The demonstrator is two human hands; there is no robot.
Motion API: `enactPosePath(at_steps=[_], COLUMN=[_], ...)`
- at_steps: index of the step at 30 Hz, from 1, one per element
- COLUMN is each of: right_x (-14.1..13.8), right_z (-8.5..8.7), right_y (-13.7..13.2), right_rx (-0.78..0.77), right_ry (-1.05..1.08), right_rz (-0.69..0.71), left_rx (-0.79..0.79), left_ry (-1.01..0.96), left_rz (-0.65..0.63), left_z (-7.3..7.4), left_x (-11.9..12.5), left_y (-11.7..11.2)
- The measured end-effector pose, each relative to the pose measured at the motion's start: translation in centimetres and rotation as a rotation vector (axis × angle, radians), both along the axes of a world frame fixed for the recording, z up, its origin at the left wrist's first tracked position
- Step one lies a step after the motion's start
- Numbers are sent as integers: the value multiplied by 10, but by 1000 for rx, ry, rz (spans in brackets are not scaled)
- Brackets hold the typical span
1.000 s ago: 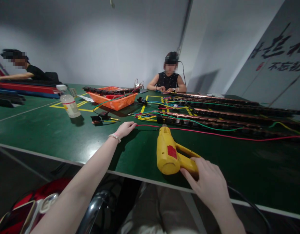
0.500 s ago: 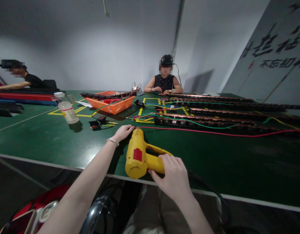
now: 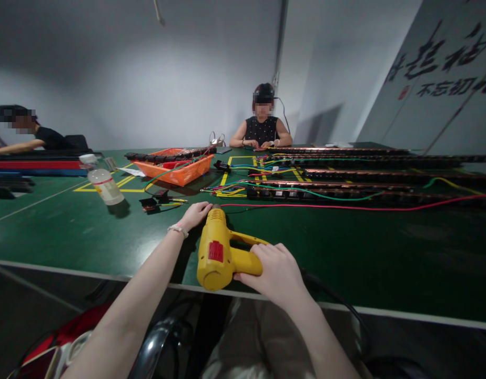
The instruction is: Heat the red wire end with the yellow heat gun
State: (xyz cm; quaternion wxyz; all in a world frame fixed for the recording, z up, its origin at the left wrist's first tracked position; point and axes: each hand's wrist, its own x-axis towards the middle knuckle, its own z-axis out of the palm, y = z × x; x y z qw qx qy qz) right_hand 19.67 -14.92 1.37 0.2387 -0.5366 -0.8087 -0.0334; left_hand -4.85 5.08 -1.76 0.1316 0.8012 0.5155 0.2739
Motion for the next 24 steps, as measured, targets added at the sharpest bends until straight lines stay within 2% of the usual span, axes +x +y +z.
enactPosePath(at_steps=[4, 12, 19, 24], right_x=[15, 58, 97, 107], right_z=[-3, -9, -12, -13], right_y=[0, -7, -16, -21], right_rx=[-3, 89, 193, 253], right_ry=[23, 21, -106, -190], right_rz=[-44, -134, -275, -336], left_rx=[-4, -15, -22, -21], left_ry=[3, -17, -26, -8], left_rz=[-13, -15, -18, -17], left_z=[1, 1, 0, 0], left_x=[0, -2, -2, 0], left_y=[-1, 0, 0, 0])
